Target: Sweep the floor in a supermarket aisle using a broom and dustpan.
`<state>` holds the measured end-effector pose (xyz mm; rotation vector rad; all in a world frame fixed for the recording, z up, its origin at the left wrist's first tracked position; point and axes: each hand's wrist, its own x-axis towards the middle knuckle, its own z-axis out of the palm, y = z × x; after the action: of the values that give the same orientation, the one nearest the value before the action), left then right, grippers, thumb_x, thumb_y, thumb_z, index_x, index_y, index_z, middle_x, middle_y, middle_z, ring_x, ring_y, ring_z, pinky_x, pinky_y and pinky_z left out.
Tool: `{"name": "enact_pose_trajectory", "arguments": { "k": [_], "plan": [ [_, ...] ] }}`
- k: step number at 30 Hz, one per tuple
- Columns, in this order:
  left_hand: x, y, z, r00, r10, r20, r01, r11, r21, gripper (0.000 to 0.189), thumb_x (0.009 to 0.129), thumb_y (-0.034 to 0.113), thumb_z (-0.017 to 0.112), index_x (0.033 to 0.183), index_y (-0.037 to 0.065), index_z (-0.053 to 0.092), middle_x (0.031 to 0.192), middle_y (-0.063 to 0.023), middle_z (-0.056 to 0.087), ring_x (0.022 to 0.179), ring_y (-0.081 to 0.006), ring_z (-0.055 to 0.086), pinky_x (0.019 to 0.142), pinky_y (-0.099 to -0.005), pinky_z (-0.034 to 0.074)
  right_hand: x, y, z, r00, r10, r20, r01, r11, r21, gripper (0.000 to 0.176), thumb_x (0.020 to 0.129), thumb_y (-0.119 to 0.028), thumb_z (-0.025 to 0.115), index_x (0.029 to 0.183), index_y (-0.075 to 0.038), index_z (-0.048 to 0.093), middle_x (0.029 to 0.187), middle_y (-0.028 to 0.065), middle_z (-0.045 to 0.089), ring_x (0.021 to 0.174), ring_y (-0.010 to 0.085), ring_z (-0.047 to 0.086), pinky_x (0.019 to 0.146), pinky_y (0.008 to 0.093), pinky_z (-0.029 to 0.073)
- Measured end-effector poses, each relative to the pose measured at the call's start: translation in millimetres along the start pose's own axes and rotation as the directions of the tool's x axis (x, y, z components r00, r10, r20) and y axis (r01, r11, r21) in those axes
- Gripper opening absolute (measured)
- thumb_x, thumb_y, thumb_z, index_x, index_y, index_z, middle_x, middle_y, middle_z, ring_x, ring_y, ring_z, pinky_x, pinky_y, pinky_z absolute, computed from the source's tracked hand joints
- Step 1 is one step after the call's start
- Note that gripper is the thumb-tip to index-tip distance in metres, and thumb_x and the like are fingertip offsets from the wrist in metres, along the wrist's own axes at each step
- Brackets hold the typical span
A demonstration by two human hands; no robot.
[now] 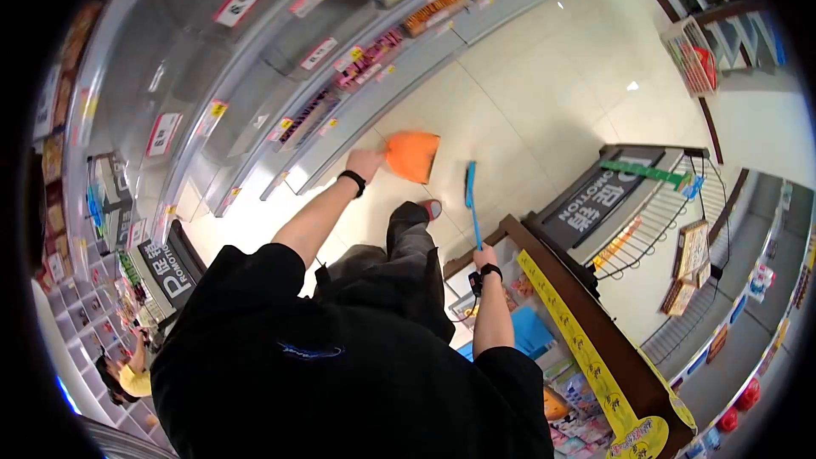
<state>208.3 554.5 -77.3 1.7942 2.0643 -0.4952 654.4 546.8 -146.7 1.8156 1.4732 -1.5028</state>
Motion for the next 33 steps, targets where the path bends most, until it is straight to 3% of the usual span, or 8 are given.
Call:
{"name": "enact_pose_trajectory", "arguments": {
  "k": [1,2,3,6,19,23,26,33],
  "plan": [
    [-12.8,-3.7,23.4,0.986,-0.067,-0.151,0.066,0.998,-0.010,0.019,0.083,0.015,0.047,0.086,0.015,0.066,0.077,-0.0085,0.066,0.073,-0.0260,0.066,0.061,-0.0397,0.051,5.7,4.8,3.5,1.000,0.009,-0.008,-0.009,0.998,-0.061,0.032,0.077,-0.013,0.047,0.104,-0.001,0.059,0.069,0.0194,0.061,0.059,0.0299,0.062,0.054,0.0391,0.048],
    [-31.8,-2.8,23.5,0.993,-0.106,-0.051,0.105,0.994,-0.021,0.019,0.084,0.015,0.047,0.088,0.013,0.065,0.076,-0.0079,0.066,0.073,-0.0254,0.066,0.060,-0.0389,0.051,15.0,16.3,9.7,1.000,0.019,-0.020,-0.022,0.992,-0.125,0.032,0.075,-0.012,0.047,0.101,0.001,0.060,0.077,0.0214,0.064,0.070,0.0331,0.064,0.062,0.0407,0.049],
    [-52.0,-6.3,15.3,0.996,-0.079,0.048,0.079,0.997,-0.012,0.017,0.084,0.015,0.048,0.088,0.012,0.065,0.076,-0.0081,0.066,0.073,-0.0252,0.066,0.059,-0.0384,0.051,22.5,21.5,13.3,0.998,0.050,-0.024,-0.053,0.987,-0.151,0.028,0.075,-0.011,0.046,0.096,0.001,0.061,0.076,0.0207,0.063,0.066,0.0316,0.064,0.058,0.0400,0.049],
    [-109.7,-20.2,32.9,0.978,-0.202,-0.041,0.196,0.972,-0.129,0.020,0.089,0.023,0.049,0.094,0.011,0.064,0.079,-0.0078,0.067,0.074,-0.0242,0.066,0.060,-0.0368,0.051,-1.0,-4.9,14.8,0.992,0.126,-0.028,-0.128,0.987,-0.095,0.023,0.075,-0.008,0.045,0.087,0.001,0.062,0.068,0.0183,0.061,0.056,0.0287,0.062,0.049,0.0381,0.047],
    [-373.5,-78.6,141.1,0.886,-0.463,-0.005,0.438,0.840,-0.320,0.015,0.083,0.014,0.052,0.090,0.013,0.065,0.080,-0.0042,0.067,0.075,-0.0220,0.066,0.063,-0.0355,0.051,9.7,-56.7,120.9,0.984,-0.127,0.126,0.168,0.895,-0.413,0.018,0.079,-0.008,0.042,0.080,-0.002,0.060,0.056,0.0123,0.056,0.042,0.0234,0.054,0.036,0.0346,0.038],
    [-446.3,-90.7,186.5,0.852,-0.522,-0.024,0.479,0.798,-0.366,0.013,0.083,0.015,0.053,0.088,0.013,0.065,0.078,-0.0055,0.067,0.075,-0.0227,0.066,0.063,-0.0360,0.050,-75.5,-113.3,173.0,0.970,-0.221,0.097,0.231,0.730,-0.643,0.025,0.076,-0.006,0.040,0.089,0.002,0.060,0.060,0.0161,0.058,0.046,0.0271,0.057,0.041,0.0380,0.043],
    [-502.9,-93.9,211.1,0.815,-0.578,0.040,0.542,0.736,-0.405,0.013,0.084,0.016,0.052,0.086,0.013,0.065,0.076,-0.0070,0.066,0.074,-0.0246,0.065,0.061,-0.0376,0.050,-7.5,-82.9,206.0,0.913,-0.391,0.112,0.346,0.601,-0.720,0.024,0.076,-0.006,0.040,0.087,0.003,0.059,0.059,0.0158,0.057,0.047,0.0267,0.057,0.041,0.0374,0.042],
    [-613.7,-102.0,256.2,0.685,-0.701,0.201,0.701,0.557,-0.445,0.011,0.079,0.011,0.055,0.083,0.013,0.065,0.078,-0.0069,0.067,0.074,-0.0238,0.066,0.063,-0.0368,0.051,-97.8,-164.1,288.7,0.902,-0.314,0.296,0.413,0.430,-0.803,0.019,0.076,-0.006,0.041,0.079,0.002,0.057,0.059,0.0132,0.056,0.046,0.0242,0.052,0.044,0.0368,0.041]
  ]
}}
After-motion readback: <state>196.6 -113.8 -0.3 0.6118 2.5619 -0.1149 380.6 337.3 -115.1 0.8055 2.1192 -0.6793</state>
